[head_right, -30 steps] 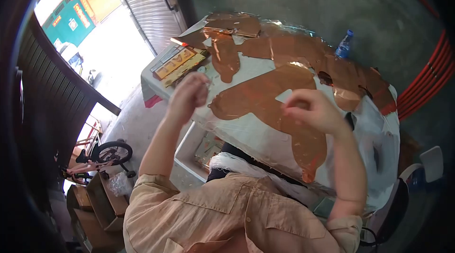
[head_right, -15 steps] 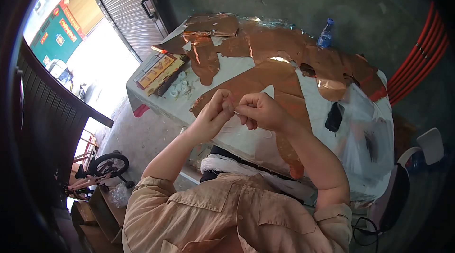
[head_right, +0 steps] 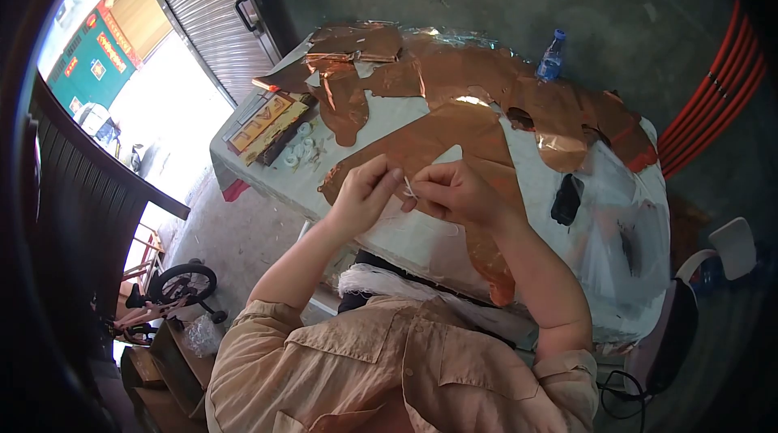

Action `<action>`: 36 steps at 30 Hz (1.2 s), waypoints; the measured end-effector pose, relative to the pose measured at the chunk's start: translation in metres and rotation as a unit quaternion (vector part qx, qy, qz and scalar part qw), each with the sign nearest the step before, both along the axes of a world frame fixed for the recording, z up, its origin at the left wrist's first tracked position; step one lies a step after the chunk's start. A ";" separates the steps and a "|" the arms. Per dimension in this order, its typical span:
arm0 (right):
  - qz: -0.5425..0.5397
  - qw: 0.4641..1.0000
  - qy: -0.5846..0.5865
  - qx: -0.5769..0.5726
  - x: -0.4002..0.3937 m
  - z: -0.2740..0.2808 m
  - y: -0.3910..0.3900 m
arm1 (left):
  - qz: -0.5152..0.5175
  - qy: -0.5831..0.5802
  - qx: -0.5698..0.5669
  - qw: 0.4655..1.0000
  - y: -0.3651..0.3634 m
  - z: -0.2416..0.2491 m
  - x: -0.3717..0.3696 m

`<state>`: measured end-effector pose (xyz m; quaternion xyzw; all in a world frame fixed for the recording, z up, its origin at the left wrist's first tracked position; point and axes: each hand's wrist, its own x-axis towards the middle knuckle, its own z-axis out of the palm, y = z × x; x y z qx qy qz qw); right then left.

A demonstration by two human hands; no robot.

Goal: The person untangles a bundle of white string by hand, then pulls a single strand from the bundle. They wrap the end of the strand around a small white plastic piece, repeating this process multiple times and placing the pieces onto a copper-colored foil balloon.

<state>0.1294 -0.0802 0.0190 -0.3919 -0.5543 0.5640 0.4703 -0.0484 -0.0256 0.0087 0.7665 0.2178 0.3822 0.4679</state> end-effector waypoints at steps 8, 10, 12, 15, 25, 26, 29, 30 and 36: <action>-0.098 0.991 -0.045 0.083 0.004 0.001 0.005 | -0.051 0.056 -0.025 0.997 -0.002 0.013 0.000; 0.040 0.998 0.023 -0.038 0.006 0.013 -0.005 | -0.037 -0.018 -0.057 0.998 0.003 0.010 -0.002; 0.015 0.998 0.054 -0.019 0.003 0.018 -0.004 | -0.052 0.090 -0.007 0.995 0.007 0.007 -0.001; -0.062 0.998 -0.008 0.033 0.004 0.013 0.001 | -0.070 0.085 -0.043 0.993 -0.003 0.016 -0.002; -0.118 0.989 -0.063 0.066 0.001 0.026 -0.006 | -0.121 -0.009 -0.152 0.981 0.001 0.022 -0.003; -0.118 0.989 -0.063 0.065 0.003 0.025 -0.008 | -0.121 -0.008 -0.153 0.981 0.004 0.023 -0.004; 0.096 0.995 -0.004 0.037 0.007 0.025 -0.013 | -0.091 -0.037 -0.103 0.990 0.009 0.017 -0.003; 0.097 0.995 -0.003 0.037 0.002 0.028 -0.013 | -0.090 -0.037 -0.103 0.990 0.005 0.012 0.000; -0.113 0.982 -0.113 0.097 0.003 0.020 -0.004 | -0.100 -0.038 -0.137 0.985 0.000 0.019 -0.005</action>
